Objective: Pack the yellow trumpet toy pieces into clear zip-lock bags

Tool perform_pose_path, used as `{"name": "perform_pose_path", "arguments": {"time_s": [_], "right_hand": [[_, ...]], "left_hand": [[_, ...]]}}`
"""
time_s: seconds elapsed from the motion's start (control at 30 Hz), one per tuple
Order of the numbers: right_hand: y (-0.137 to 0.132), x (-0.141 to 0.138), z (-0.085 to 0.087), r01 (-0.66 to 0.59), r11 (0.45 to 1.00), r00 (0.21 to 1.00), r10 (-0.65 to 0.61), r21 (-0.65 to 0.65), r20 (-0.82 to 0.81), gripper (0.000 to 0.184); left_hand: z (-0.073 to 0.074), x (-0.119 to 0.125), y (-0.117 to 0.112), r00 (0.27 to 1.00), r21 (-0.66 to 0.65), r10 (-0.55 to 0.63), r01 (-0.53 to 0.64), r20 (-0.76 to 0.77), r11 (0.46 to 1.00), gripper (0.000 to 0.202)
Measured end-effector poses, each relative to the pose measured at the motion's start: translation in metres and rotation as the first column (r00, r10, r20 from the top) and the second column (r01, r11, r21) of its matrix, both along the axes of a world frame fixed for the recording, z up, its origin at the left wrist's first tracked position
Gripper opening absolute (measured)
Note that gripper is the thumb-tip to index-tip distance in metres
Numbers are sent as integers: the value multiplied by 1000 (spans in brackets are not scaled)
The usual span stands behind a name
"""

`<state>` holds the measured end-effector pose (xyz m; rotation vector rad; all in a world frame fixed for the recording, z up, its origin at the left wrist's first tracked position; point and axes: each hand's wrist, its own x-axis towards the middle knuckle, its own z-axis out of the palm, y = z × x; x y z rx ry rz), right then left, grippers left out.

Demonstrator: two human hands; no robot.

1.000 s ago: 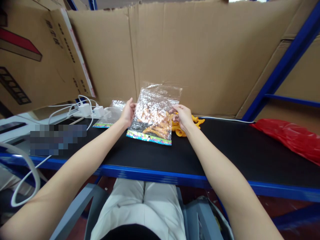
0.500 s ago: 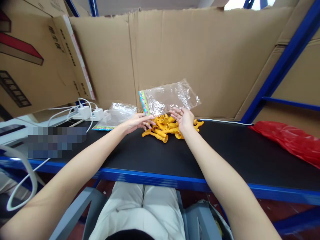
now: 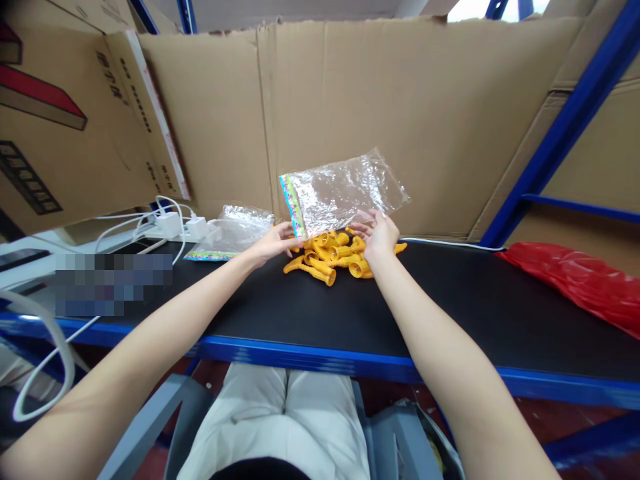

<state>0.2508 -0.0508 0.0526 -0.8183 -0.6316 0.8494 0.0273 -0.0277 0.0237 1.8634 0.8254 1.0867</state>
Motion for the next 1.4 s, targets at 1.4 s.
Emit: {"name": "perform_pose_path", "arguments": {"time_s": [1.4], "right_hand": [[21, 3, -28, 65, 993, 543, -117, 97, 832, 13]], "left_hand": [[35, -71, -25, -34, 683, 697, -241, -716, 690, 37]]}}
